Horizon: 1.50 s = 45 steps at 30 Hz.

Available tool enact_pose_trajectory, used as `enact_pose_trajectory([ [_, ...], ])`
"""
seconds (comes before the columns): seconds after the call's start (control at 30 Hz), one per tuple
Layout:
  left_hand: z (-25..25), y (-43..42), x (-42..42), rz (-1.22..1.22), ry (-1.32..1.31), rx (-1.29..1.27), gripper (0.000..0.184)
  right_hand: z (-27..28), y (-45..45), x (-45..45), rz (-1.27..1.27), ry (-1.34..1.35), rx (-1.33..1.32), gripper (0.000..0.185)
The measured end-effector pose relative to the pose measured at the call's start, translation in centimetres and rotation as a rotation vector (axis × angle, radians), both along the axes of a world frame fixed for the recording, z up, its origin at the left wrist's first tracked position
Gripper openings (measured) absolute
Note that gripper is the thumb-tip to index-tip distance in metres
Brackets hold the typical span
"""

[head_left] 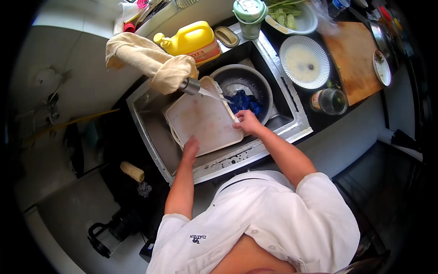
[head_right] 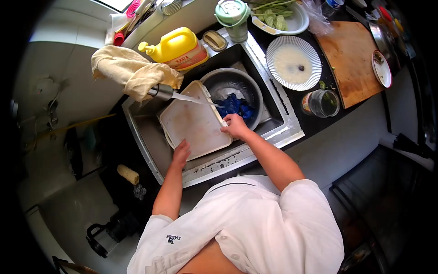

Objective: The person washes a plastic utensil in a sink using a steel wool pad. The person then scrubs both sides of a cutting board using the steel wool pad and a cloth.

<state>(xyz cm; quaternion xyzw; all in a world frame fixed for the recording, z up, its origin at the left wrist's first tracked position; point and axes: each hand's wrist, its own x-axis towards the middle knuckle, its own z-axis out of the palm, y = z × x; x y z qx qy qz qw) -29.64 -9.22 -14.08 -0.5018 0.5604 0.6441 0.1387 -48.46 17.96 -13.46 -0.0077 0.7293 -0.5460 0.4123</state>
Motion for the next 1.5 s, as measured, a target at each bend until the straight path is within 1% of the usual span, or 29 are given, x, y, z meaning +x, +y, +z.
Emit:
enact_pose_trajectory([
  [0.07,0.2,-0.8,1.7,0.009,0.02,0.017,0.059,-0.1,0.0,-0.3,0.017,0.02,0.003,0.039],
  [0.17,2.3,-2.3,4.8,-0.01,0.081,-0.028,0.059,-0.1,0.1,-0.8,0.033,-0.01,-0.039,0.04],
  [0.23,3.6,-3.6,7.3,0.1,0.109,-0.078,0.054,-0.2,0.0,-1.1,0.043,0.063,0.012,0.04],
  [0.3,5.2,-4.4,9.5,0.203,0.118,-0.151,0.049,0.1,-0.2,-1.1,-0.007,0.072,0.018,0.04],
  [0.37,7.1,-5.2,11.4,0.299,0.109,-0.251,0.046,0.0,-0.3,-1.4,0.0,0.089,-0.007,0.04],
  [0.4,7.1,-6.1,13.0,0.354,0.13,-0.306,0.041,-0.1,-0.3,-1.7,0.009,0.101,-0.024,0.04],
  [0.43,7.9,-6.5,13.8,0.454,0.168,-0.325,0.038,0.9,-0.5,-2.1,0.022,0.032,-0.076,0.04],
  [0.47,8.1,-7.0,14.8,0.488,0.182,-0.366,0.036,2.1,-0.1,-2.6,0.092,0.08,-0.033,0.04],
  [0.53,9.7,-7.9,17.0,0.605,0.194,-0.473,0.034,0.6,0.3,-3.3,0.203,0.158,0.046,0.037],
  [0.57,10.2,-8.4,18.2,0.683,0.245,-0.484,0.034,1.4,0.4,-3.5,0.184,0.146,0.058,0.035],
  [0.6,9.8,-9.2,19.7,0.728,0.27,-0.544,0.034,1.0,0.6,-3.8,0.138,0.049,-0.002,0.033],
  [0.67,9.5,-10.8,21.8,0.834,0.187,-0.642,0.037,1.7,0.7,-4.5,0.108,-0.013,-0.01,0.034],
  [0.73,8.2,-12.9,23.9,0.875,0.018,-0.737,0.049,2.0,0.8,-5.1,0.09,-0.03,-0.006,0.035],
  [0.77,8.1,-13.8,25.0,0.869,-0.085,-0.773,0.056,2.2,0.8,-5.0,0.078,-0.039,-0.005,0.035],
  [0.8,8.5,-14.3,25.4,0.802,-0.22,-0.895,0.063,2.3,0.8,-4.9,0.071,-0.032,0.006,0.034],
  [0.83,8.9,-14.8,25.8,0.724,-0.356,-1.006,0.07,2.2,0.9,-5.0,0.102,-0.023,0.024,0.027],
  [0.87,9.7,-15.0,26.4,0.636,-0.494,-1.12,0.077,2.0,1.1,-4.6,0.09,-0.026,0.007,0.027],
  [0.97,10.1,-15.7,25.8,0.466,-0.666,-0.94,0.09,2.4,1.1,-4.7,0.05,-0.024,0.008,0.025],
  [1.1,8.4,-17.4,27.4,0.308,-0.734,-0.852,0.087,3.0,1.5,-4.5,-0.005,-0.011,0.029,0.024],
  [1.2,6.7,-18.6,30.0,0.332,-0.643,-0.833,0.084,2.1,1.8,-4.8,-0.059,0.029,0.02,0.024],
  [1.23,7.9,-17.6,29.5,0.382,-0.612,-0.929,0.083,1.5,2.6,-5.1,-0.094,0.051,0.021,0.024],
  [1.27,8.7,-16.4,29.3,0.516,-0.438,-0.911,0.081,1.6,3.0,-4.9,-0.14,0.151,0.04,0.023],
  [1.3,8.6,-16.0,30.0,0.499,-0.345,-0.83,0.079,1.4,3.2,-4.7,-0.2,0.265,0.049,0.023],
  [1.33,9.5,-14.0,28.9,0.437,-0.339,-0.956,0.076,0.8,3.9,-4.4,-0.204,0.464,0.12,0.022],
  [1.37,12.7,-11.6,25.9,0.376,-0.289,-0.854,0.076,3.6,2.8,-3.3,-0.221,0.643,0.169,0.022],
  [1.4,14.4,-9.2,23.2,0.329,-0.248,-0.851,0.073,7.0,1.3,-2.1,-0.245,0.67,0.151,0.022],
  [1.43,13.9,-7.5,21.6,0.263,-0.163,-0.844,0.07,8.8,0.1,-1.1,-0.254,0.654,0.109,0.022],
  [1.47,14.1,-5.9,18.5,0.228,-0.072,-0.735,0.07,10.2,-0.7,-0.2,-0.202,0.619,0.016,0.019],
  [1.5,14.4,-3.7,15.4,0.198,0.01,-0.627,0.069,9.5,-1.2,0.7,-0.148,0.528,-0.092,0.017],
])
